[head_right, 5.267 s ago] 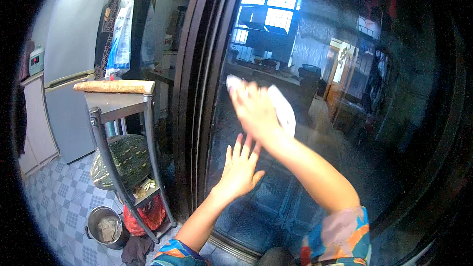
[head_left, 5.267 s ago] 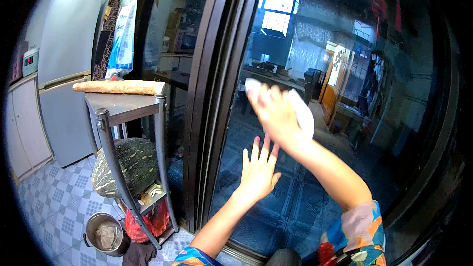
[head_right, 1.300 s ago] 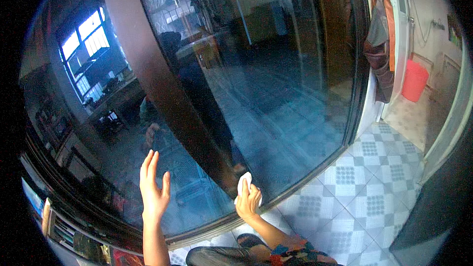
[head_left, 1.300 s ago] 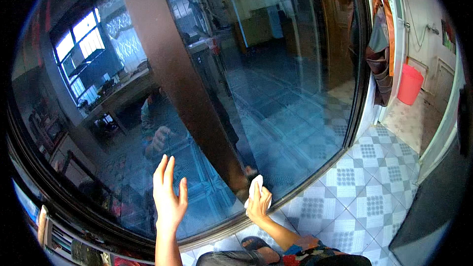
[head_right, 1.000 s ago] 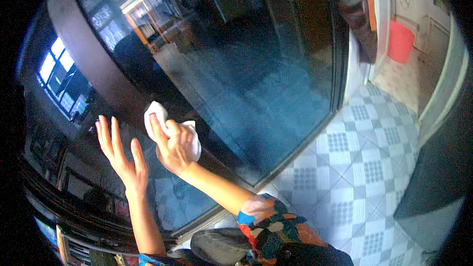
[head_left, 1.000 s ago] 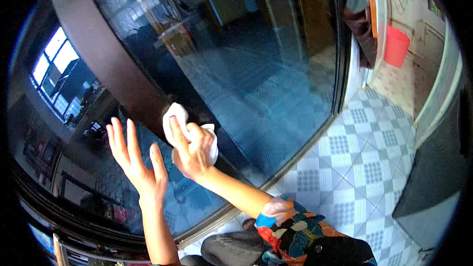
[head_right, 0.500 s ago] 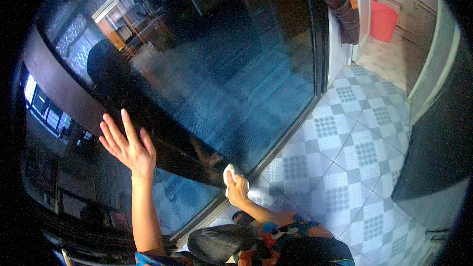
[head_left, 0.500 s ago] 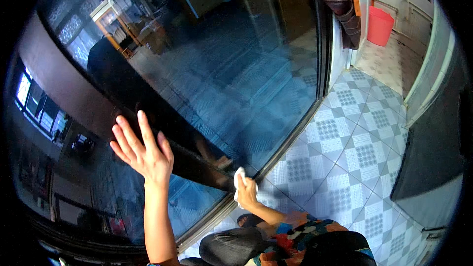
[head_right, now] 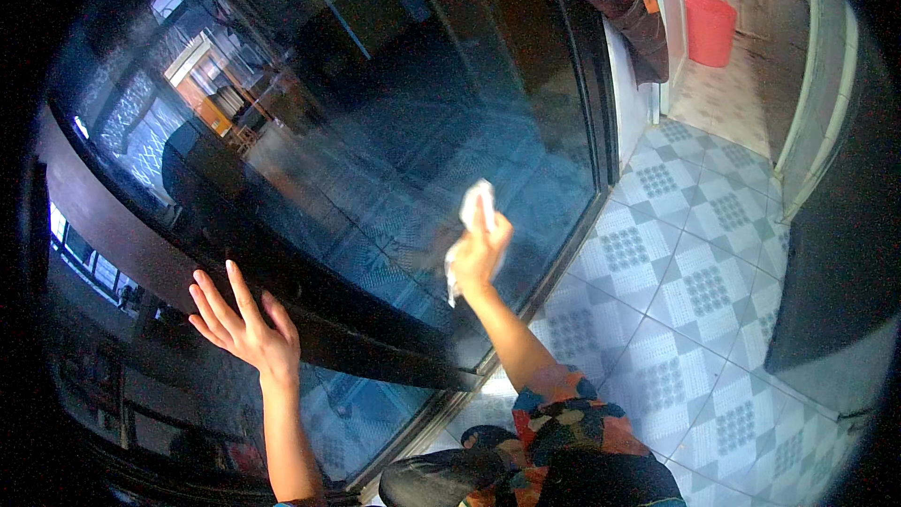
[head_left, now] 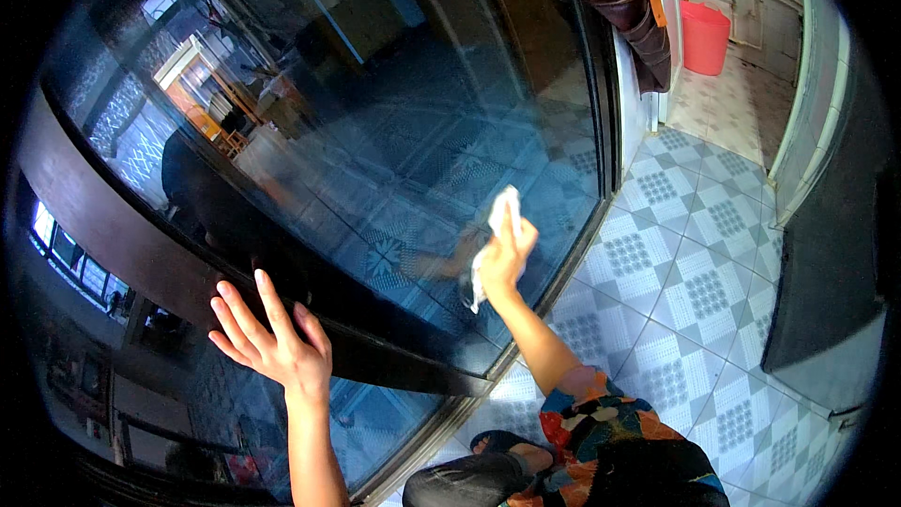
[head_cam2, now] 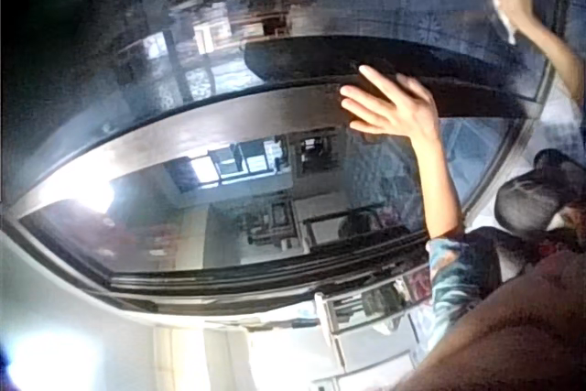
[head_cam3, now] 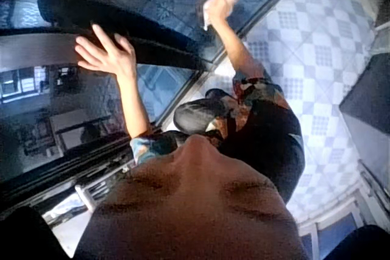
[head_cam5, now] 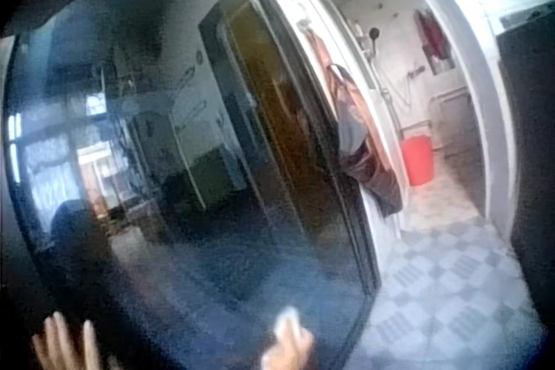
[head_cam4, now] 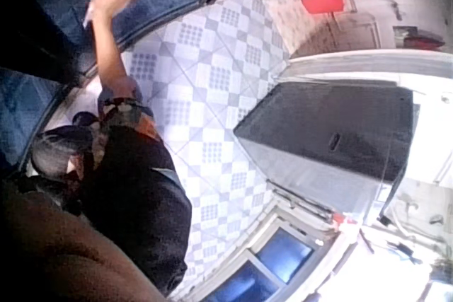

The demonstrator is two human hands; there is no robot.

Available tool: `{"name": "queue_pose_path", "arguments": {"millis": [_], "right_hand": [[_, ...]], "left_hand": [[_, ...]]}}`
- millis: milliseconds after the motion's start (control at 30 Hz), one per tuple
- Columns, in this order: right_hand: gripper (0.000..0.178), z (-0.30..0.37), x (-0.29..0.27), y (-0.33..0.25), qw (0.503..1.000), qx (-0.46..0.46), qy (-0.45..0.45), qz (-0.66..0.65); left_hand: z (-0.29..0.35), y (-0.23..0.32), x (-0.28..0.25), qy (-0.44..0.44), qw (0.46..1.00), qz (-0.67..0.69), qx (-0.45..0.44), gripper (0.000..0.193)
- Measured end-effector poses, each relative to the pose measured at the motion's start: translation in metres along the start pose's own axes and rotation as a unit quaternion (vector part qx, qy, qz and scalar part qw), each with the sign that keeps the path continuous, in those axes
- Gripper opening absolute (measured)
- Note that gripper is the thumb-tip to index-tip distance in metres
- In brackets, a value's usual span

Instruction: The person cleans a large glass window and its metal frame by hand using a white cloth and a dark gray cloth, wiping the glass surface and the tracks of the sliding door.

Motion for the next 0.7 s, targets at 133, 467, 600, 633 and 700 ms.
{"name": "queue_pose_path", "arguments": {"millis": [133,467,600,633,700], "right_hand": [[0.074,0.062,-0.026,0.047,0.990,0.123,-0.043,0.046],[0.040,-0.053,0.014,-0.203,0.967,-0.147,-0.193,-0.083],[0.055,-0.139,0.028,-0.178,0.985,-0.157,0.058,-0.047],[0.057,-0.144,0.027,-0.168,0.990,-0.124,0.063,-0.039],[0.057,-0.112,0.026,-0.149,0.996,-0.076,0.040,-0.005]], "left_hand": [[0.000,0.001,0.001,-0.011,1.000,0.005,-0.007,0.052],[0.004,0.000,0.000,-0.031,0.999,-0.031,-0.006,0.050],[-0.004,0.001,-0.002,-0.012,1.000,-0.017,0.003,0.053],[-0.007,0.003,-0.001,-0.006,1.000,-0.014,0.003,0.054],[-0.002,0.002,0.001,-0.023,1.000,-0.007,-0.003,0.055]]}}
Point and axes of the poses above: each hand's wrist, its own z-axis away from the middle knuckle, its own x-axis out of the palm, y = z × x, the point moved 2 cm from there along -z, towards the middle knuckle, and after that the axes turned 15 degrees about x, right-handed, at the moved point
